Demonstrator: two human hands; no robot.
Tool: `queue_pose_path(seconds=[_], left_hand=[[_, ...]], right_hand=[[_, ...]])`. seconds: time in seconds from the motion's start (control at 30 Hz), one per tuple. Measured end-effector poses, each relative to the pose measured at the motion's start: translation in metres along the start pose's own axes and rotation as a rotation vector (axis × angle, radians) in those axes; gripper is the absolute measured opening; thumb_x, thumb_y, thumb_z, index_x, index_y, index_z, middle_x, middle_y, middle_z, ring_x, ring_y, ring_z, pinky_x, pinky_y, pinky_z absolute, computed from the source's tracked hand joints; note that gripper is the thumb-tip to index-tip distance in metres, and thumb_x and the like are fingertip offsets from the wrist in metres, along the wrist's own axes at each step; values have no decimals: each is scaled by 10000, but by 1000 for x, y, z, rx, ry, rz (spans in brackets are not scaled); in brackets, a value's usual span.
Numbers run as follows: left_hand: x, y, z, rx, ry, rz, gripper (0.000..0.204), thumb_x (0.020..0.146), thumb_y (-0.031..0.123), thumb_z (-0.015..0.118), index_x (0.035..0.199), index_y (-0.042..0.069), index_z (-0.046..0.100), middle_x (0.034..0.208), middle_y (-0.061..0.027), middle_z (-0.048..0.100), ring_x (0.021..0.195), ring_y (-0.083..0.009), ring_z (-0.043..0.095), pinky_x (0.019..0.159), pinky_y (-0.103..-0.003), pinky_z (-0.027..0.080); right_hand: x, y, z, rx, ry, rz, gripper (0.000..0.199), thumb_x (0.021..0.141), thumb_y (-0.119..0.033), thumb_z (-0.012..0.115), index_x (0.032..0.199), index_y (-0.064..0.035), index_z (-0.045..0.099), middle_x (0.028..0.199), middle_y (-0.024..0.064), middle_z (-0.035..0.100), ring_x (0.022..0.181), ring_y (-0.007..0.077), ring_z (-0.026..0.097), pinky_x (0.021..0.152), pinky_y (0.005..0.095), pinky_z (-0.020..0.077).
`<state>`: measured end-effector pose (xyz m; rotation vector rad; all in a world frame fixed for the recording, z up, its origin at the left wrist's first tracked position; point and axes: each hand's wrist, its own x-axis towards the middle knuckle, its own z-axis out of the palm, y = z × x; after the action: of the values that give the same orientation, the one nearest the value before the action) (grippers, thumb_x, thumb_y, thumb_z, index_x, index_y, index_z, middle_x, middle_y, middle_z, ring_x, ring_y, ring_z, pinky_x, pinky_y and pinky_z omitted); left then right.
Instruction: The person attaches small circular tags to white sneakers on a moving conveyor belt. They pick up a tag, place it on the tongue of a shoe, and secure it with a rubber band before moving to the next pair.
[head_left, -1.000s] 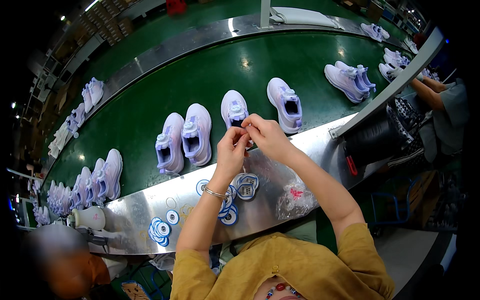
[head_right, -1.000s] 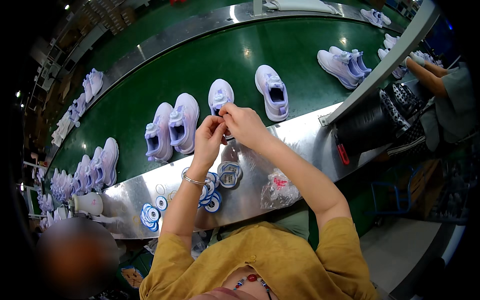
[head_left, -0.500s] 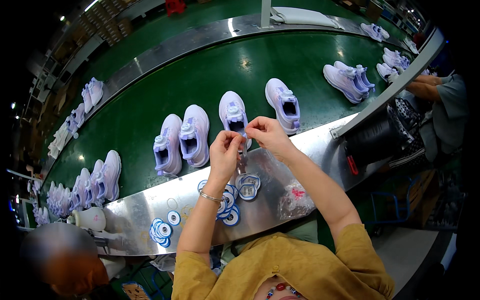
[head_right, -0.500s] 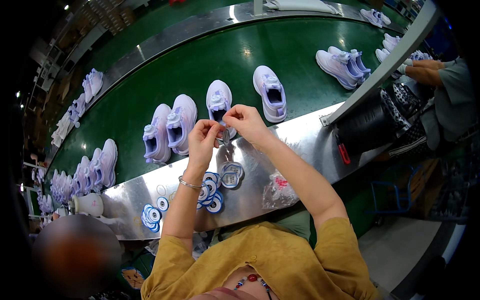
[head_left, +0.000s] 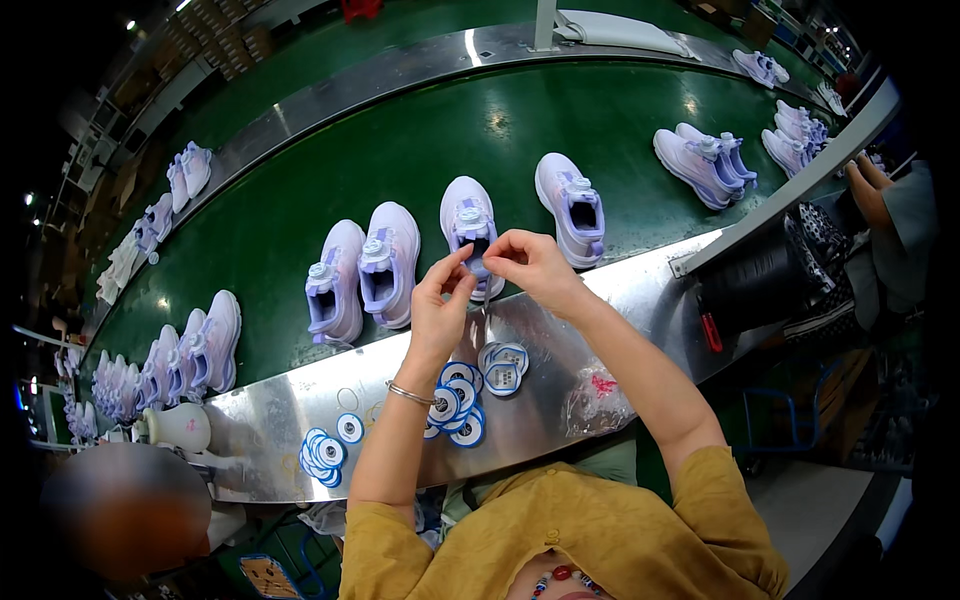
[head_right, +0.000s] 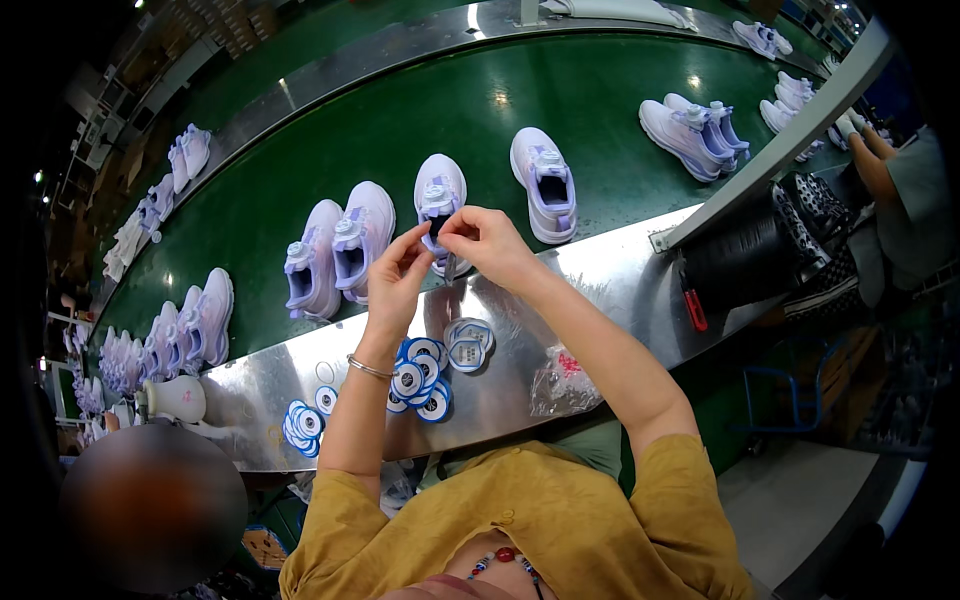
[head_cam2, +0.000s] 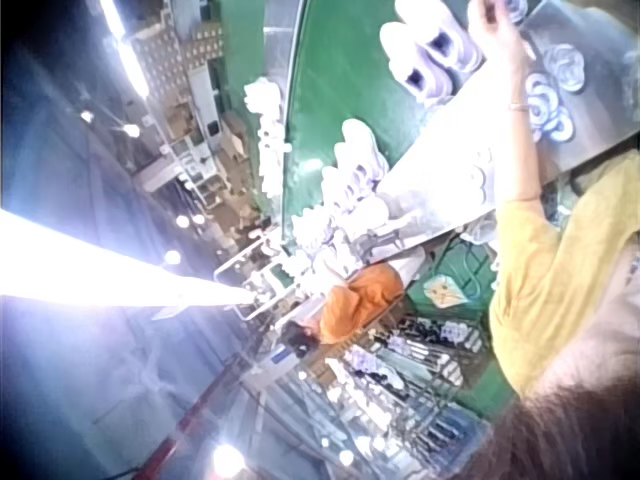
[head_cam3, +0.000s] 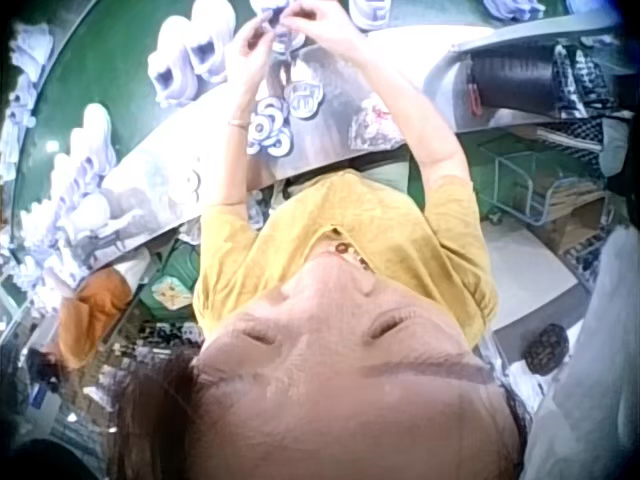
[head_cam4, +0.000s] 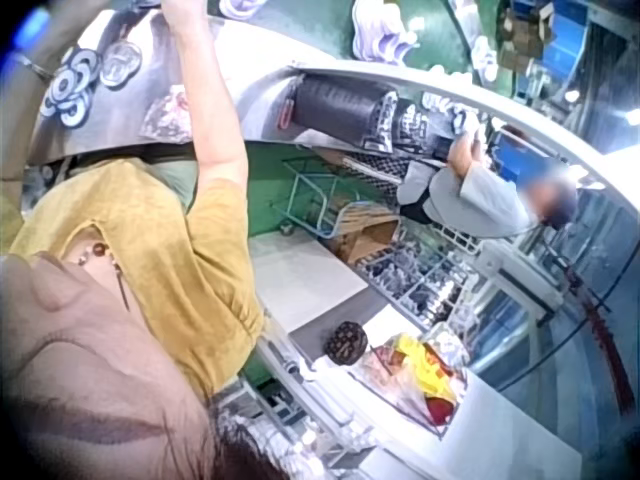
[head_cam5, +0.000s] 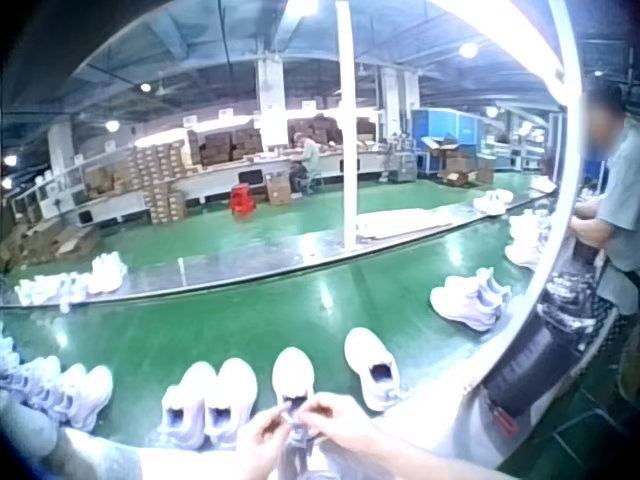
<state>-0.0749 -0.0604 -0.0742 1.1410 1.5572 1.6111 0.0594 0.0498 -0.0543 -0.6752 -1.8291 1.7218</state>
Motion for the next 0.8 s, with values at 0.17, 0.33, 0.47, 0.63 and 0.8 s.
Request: queue_pose_path(seconds=[0.17, 0.33, 0.47, 0.63, 0.8], left_hand=[[0, 2, -2, 15, -34, 7, 427, 854, -23, 602, 1274, 47, 573, 846, -16, 591, 790, -97, 545, 770, -242, 458], [-2, 0, -5, -6, -59, -1, 433, 848, -23, 606, 1276, 39, 570, 839, -14, 595, 787, -100, 550, 782, -250, 462], [-4, 5, -9, 45, -91, 15, 441, 842, -28, 606, 1277, 33, 568, 832, -12, 603, 794, -102, 554, 788, -251, 460], [-3, 3, -14, 35, -98, 16, 448, 840, -28, 606, 1282, 33, 566, 831, -13, 608, 807, -102, 558, 799, -252, 458], [-5, -2, -18, -31, -54, -2, 451, 842, -17, 615, 1286, 39, 565, 840, -7, 609, 816, -100, 563, 805, -255, 461]], right_hand=[[3, 1, 2, -76, -63, -11, 121, 830, -87, 652, 870, 27, 646, 793, 56, 651, 743, 100, 593, 683, 253, 481], [5, -3, 3, -102, -175, 10, 93, 857, -70, 648, 889, 17, 644, 821, 32, 644, 773, 79, 579, 702, 229, 473], [8, -1, 1, -107, -208, 32, 91, 850, -66, 653, 873, 22, 650, 823, 41, 652, 776, 87, 588, 703, 233, 477], [9, 8, 4, -48, -228, 32, 113, 814, -89, 664, 839, 21, 654, 756, 47, 647, 706, 104, 583, 655, 257, 472], [5, 3, 14, 134, -162, 172, 109, 838, -106, 670, 867, -4, 643, 760, 30, 628, 660, 73, 546, 569, 212, 422]])
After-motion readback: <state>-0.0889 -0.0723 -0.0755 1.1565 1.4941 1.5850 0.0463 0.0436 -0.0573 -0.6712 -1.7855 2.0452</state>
